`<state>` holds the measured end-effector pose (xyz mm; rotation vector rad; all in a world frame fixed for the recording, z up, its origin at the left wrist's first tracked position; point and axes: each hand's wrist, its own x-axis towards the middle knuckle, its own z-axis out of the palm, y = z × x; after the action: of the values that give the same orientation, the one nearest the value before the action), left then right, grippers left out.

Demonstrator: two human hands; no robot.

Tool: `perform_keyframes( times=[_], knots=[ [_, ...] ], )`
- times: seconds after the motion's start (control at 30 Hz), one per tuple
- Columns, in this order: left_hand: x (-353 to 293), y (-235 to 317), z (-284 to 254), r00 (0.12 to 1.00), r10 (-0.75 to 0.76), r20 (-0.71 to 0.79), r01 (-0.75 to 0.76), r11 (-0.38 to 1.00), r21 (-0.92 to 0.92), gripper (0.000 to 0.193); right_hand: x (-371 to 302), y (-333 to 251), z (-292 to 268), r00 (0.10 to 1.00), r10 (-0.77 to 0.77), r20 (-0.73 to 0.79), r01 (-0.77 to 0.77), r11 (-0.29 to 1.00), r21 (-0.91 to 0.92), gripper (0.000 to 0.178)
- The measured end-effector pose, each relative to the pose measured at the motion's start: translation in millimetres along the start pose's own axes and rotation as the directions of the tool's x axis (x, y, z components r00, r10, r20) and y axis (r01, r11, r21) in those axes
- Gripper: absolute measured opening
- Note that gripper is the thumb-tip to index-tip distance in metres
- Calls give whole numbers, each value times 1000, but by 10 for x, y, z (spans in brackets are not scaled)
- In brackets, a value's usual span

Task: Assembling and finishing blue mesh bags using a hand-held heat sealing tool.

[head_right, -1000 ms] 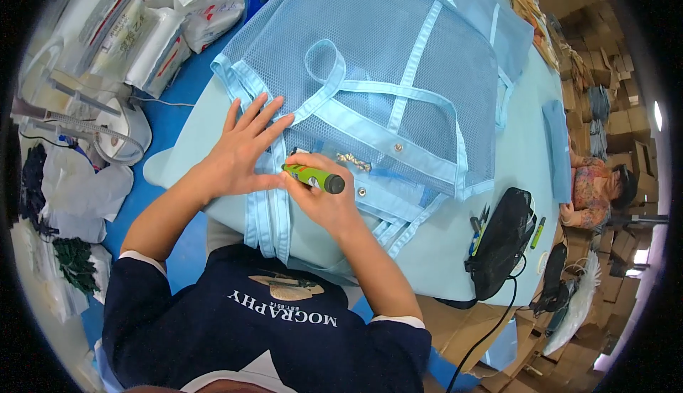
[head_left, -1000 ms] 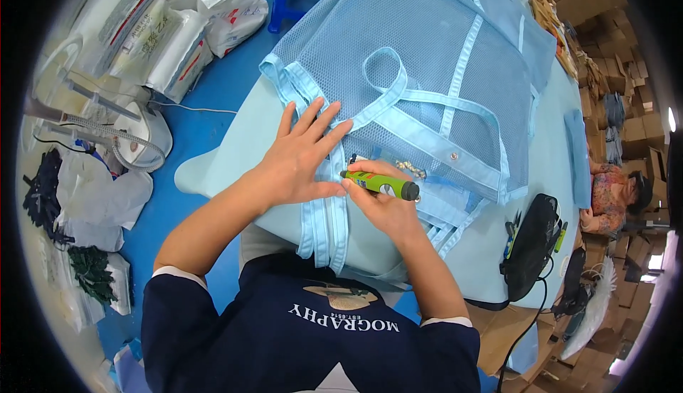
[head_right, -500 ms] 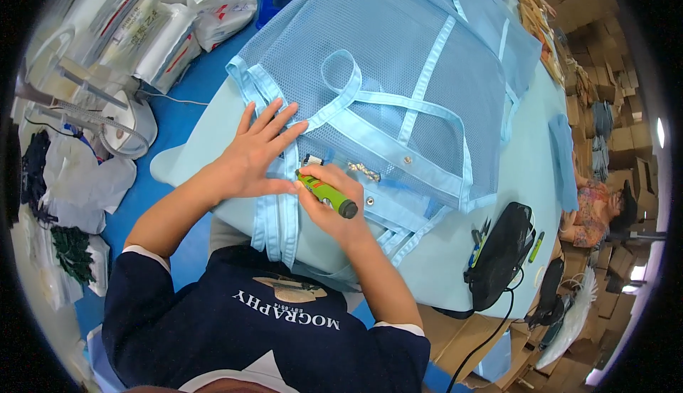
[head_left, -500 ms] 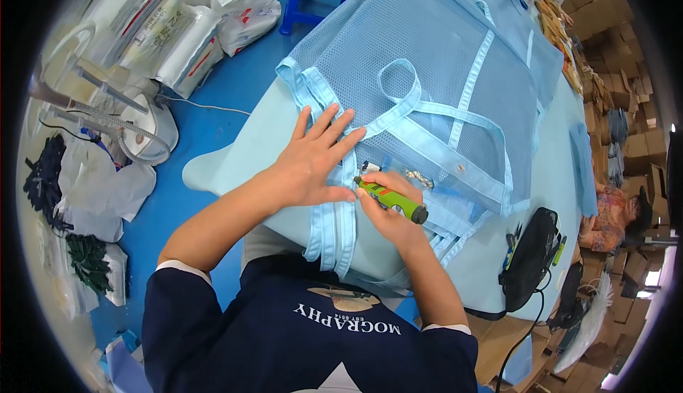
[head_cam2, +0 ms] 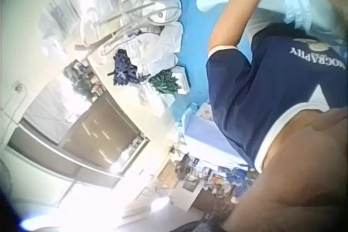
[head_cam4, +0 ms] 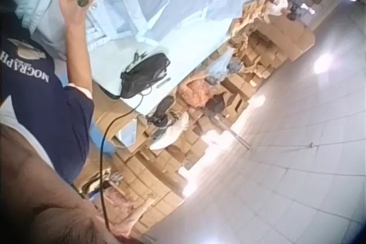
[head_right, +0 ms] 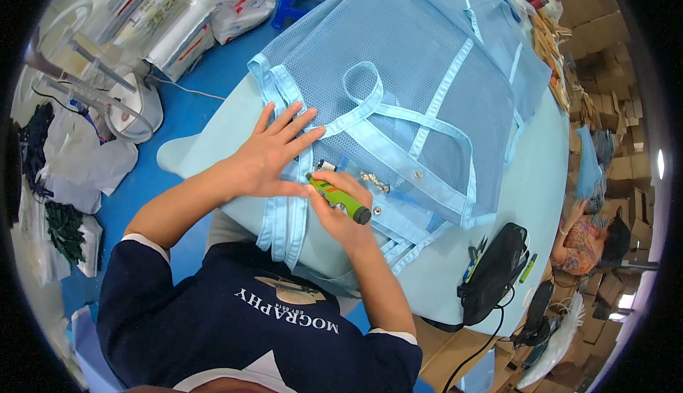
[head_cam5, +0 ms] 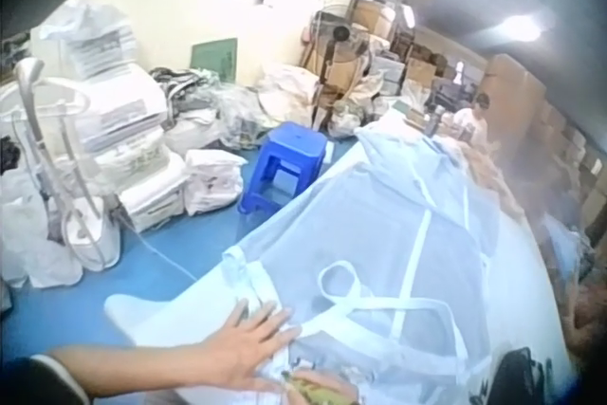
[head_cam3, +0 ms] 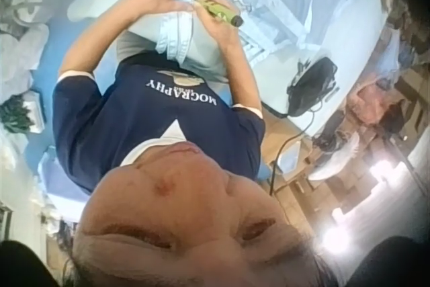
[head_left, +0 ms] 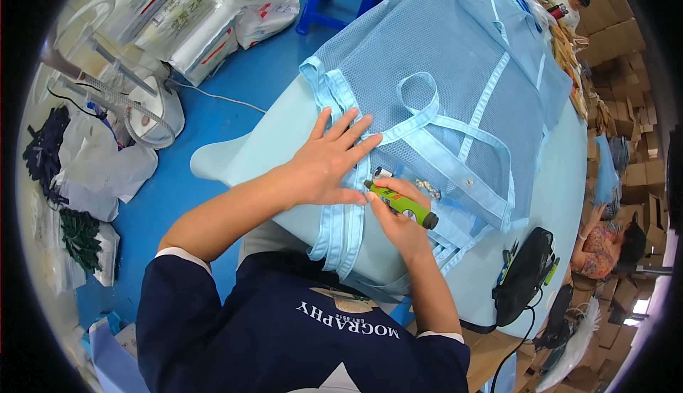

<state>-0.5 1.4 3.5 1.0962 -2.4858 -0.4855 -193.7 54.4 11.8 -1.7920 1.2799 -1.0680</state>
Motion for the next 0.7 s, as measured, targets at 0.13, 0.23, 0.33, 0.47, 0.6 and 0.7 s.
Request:
perform_keyframes(
  times=[0.13, 0.23, 0.33, 0.47, 0.6, 0.7],
  knots=[
    [9, 9, -15, 1000, -10, 14, 10, 1000, 16, 95, 34, -11, 26, 998, -55, 14, 55, 998, -10, 24],
    [35, 10, -34, 998, -37, 56, 37, 999, -7, 99, 59, -25, 23, 999, -40, 38, 40, 999, -5, 25],
    [31, 23, -54, 997, -44, 57, 44, 999, 0, 100, 69, -54, 39, 999, -37, 33, 36, 999, 11, 25],
    [37, 22, -58, 999, -8, 36, 6, 999, 39, 96, 33, 1, 64, 998, -61, 2, 61, 998, -27, 25],
    [25, 37, -74, 998, -21, 58, 18, 999, 47, 97, 19, -7, 57, 999, -15, 44, 16, 999, -29, 24],
    [6, 33, -65, 999, -17, 47, 16, 1000, 24, 95, 29, -38, 8, 999, 23, 36, -25, 999, 38, 22]
  ],
)
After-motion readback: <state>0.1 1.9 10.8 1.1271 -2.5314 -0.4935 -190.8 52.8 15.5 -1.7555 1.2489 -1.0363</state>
